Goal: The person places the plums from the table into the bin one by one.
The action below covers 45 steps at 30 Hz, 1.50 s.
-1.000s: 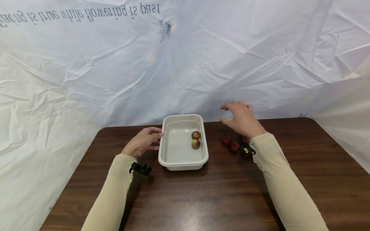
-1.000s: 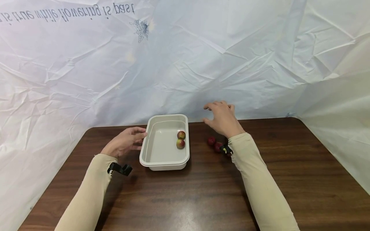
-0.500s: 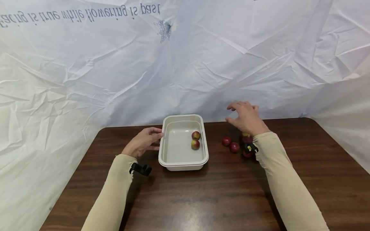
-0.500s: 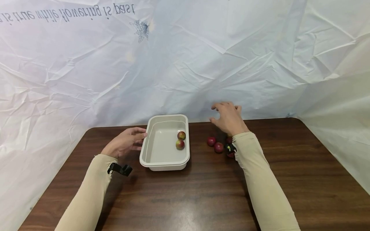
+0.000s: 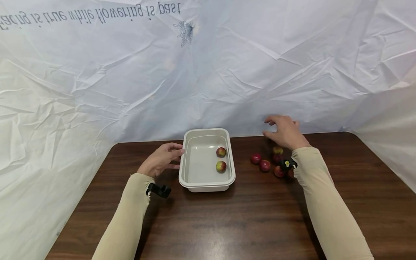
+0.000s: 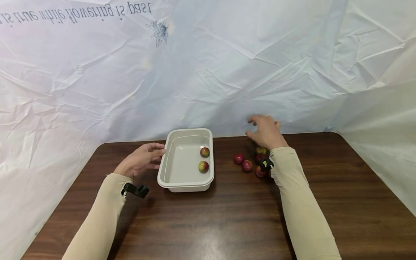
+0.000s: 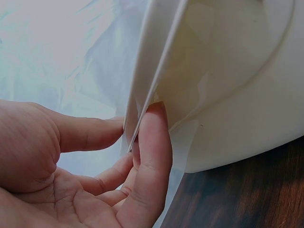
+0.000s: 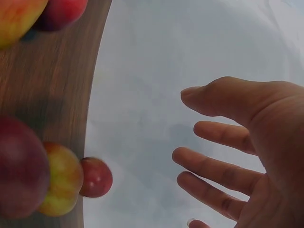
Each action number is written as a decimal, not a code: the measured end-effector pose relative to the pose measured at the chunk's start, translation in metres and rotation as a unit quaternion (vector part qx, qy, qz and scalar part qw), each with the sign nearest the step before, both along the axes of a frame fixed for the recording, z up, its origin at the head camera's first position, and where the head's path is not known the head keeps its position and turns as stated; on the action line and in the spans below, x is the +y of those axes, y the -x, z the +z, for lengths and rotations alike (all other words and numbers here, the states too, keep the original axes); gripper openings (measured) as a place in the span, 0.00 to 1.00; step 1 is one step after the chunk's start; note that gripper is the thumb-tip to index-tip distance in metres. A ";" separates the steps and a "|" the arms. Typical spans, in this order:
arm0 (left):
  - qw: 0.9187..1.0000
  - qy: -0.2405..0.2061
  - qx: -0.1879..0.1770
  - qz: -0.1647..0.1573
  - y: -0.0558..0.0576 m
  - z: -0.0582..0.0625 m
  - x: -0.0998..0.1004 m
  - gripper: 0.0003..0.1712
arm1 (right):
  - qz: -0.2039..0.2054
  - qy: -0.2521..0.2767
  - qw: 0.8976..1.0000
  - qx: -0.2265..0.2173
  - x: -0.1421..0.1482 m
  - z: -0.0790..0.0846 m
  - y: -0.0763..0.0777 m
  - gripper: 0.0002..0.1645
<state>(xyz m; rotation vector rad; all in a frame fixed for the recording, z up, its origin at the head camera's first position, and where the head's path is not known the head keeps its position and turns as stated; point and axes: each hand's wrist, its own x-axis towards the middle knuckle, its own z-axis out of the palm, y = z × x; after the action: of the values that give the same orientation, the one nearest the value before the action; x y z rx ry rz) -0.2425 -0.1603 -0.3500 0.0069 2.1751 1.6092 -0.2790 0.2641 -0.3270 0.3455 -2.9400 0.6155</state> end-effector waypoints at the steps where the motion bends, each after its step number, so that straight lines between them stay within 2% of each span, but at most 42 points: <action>1: 1.000 0.001 0.000 0.000 0.000 0.000 0.000 0.25 | -0.001 0.001 1.000 -0.001 0.002 -0.001 0.001 0.27; 7: 1.000 0.001 0.001 0.001 0.000 0.000 0.000 0.25 | -0.010 0.002 1.000 -0.002 0.010 -0.005 0.003 0.26; 15: 1.000 -0.001 0.004 0.005 0.000 0.000 0.001 0.25 | -0.016 -0.018 0.999 -0.032 0.020 -0.015 0.007 0.27; 24: 1.000 -0.002 -0.001 0.004 -0.001 0.000 0.000 0.24 | 0.006 -0.027 0.998 -0.056 0.026 -0.023 0.010 0.26; 30: 1.000 -0.002 0.000 0.004 0.000 -0.001 0.000 0.24 | 0.017 -0.040 0.995 -0.089 0.030 -0.027 0.011 0.24; 45: 1.000 0.000 -0.004 0.010 0.001 -0.001 0.001 0.24 | 0.013 -0.033 0.992 -0.123 0.034 -0.031 0.011 0.17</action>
<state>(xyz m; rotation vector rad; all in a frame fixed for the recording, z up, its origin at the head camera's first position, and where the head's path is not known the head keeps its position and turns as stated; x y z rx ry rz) -0.2433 -0.1593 -0.3510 -0.0224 2.1759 1.6171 -0.2897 0.2982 -0.3579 0.3369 -3.2032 0.6048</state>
